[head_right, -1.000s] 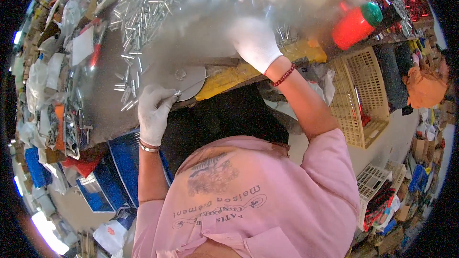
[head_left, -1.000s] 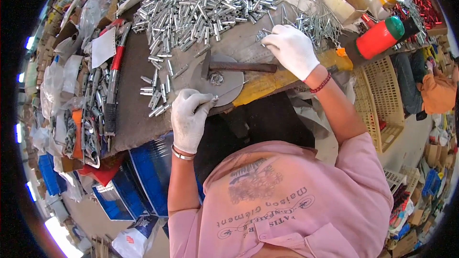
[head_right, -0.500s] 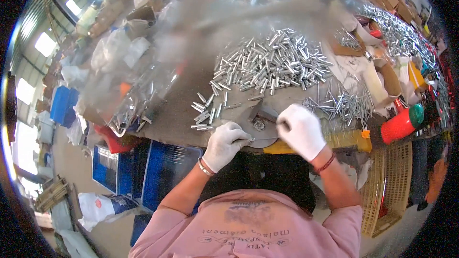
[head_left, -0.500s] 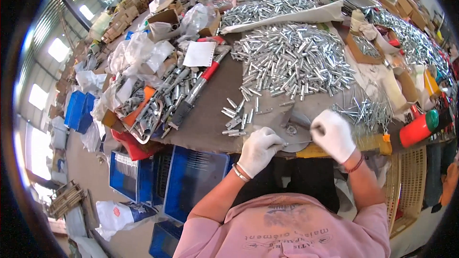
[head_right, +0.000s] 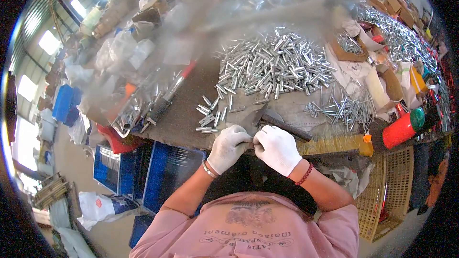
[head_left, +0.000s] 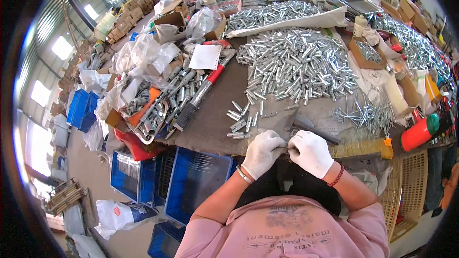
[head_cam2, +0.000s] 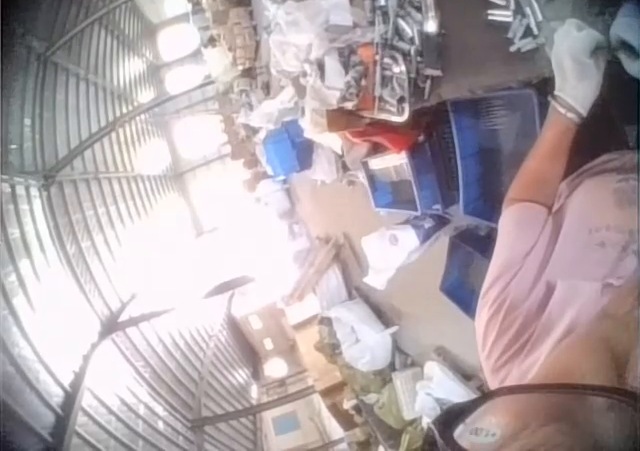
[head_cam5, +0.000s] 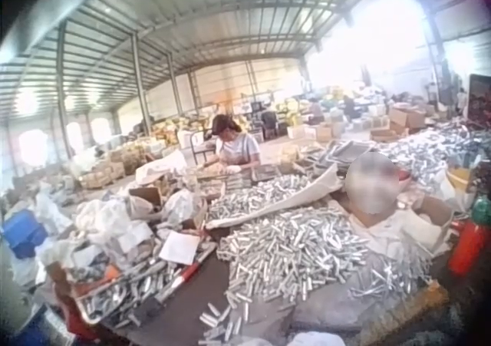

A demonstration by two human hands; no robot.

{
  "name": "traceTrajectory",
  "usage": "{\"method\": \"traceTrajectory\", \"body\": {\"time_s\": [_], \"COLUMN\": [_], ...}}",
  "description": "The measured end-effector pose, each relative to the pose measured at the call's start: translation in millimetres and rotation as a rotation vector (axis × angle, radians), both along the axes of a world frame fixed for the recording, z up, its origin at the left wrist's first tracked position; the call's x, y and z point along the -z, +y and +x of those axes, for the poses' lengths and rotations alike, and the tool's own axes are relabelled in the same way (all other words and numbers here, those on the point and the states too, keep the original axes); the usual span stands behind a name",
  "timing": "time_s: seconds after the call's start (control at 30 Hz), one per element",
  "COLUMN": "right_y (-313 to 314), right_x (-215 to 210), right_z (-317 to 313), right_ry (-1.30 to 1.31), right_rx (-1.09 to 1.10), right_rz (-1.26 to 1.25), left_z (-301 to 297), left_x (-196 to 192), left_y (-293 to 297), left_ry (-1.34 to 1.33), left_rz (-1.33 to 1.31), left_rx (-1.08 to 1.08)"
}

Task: Assembling small metal hardware components including bolts and sleeves using a hammer and a metal plate.

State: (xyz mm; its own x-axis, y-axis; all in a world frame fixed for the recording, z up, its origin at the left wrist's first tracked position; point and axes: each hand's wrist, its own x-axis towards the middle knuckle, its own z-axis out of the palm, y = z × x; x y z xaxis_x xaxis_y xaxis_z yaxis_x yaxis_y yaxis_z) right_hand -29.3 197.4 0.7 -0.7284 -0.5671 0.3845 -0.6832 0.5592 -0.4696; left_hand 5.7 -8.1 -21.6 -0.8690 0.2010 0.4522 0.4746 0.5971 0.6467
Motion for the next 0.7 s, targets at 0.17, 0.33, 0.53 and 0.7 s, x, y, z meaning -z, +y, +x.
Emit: {"method": "traceTrajectory", "body": {"time_s": [0.17,0.33,0.53,0.7], "right_y": [-3,-2,-4,0], "right_x": [-5,-7,-6,-9], "right_z": [-3,-7,-12,-8], "right_ry": [-0.031,-0.038,-0.022,-0.055], "right_rx": [0.021,0.02,-0.005,-0.005], "right_rz": [0.002,0.024,0.057,0.1], "left_z": [0,-2,-5,-1], "left_x": [2,3,4,3], "left_y": [0,-1,-2,0], "left_ry": [-0.007,0.004,0.006,0.0], "left_rz": [-0.017,-0.021,-0.006,-0.003], "left_rx": [0.002,0.008,0.012,0.01]}}
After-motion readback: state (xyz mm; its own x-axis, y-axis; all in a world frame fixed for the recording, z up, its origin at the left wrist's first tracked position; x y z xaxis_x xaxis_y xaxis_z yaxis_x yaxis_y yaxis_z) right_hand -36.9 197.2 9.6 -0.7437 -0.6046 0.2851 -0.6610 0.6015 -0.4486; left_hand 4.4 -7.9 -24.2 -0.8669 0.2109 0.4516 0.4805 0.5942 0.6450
